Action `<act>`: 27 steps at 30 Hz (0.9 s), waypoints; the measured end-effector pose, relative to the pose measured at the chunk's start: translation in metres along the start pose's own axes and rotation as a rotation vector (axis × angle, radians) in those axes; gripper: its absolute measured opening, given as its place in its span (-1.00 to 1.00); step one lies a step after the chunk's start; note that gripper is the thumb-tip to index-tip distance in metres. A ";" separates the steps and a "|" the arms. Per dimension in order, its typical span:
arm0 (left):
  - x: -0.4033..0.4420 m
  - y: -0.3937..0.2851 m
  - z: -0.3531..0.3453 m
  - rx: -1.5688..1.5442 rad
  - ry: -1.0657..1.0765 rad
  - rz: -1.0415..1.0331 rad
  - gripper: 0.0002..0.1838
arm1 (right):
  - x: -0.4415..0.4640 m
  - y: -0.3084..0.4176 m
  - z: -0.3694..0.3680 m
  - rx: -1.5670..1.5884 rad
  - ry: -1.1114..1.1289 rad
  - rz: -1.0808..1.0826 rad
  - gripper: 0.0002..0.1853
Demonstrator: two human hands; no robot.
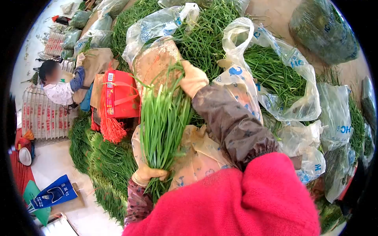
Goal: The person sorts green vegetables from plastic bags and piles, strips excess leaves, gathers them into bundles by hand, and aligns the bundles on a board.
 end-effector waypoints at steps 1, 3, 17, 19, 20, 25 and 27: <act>-0.007 0.006 0.002 -0.013 0.011 0.022 -0.36 | 0.009 -0.011 0.000 0.081 -0.004 -0.060 -0.64; -0.023 0.022 0.009 -0.014 0.018 0.070 -0.37 | 0.021 -0.017 0.008 0.189 -0.002 -0.214 -0.69; -0.056 0.040 0.026 0.089 0.083 0.107 -0.69 | 0.098 -0.082 0.099 0.200 -0.376 -0.316 -0.71; -0.059 0.032 0.020 0.074 0.066 0.112 -0.70 | 0.107 -0.115 0.119 -0.768 -0.304 0.233 -0.71; -0.060 0.032 0.019 0.056 0.044 0.112 -0.71 | 0.105 -0.109 0.115 -0.767 -0.300 0.230 -0.71; -0.060 0.033 0.023 0.011 -0.049 0.121 -0.61 | 0.041 -0.002 0.082 0.126 0.806 0.113 -0.32; -0.057 0.029 0.022 0.034 -0.085 0.114 -0.61 | 0.008 0.033 0.063 0.116 1.061 0.050 -0.22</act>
Point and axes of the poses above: each hand's wrist, its own x-axis towards the middle knuckle, its own z-axis out of the back of the hand, y = z × x, the point moved 1 cm from there along x, towards the middle knuckle, and after that the axes turned 3 degrees about -y, right-handed, at the moved point
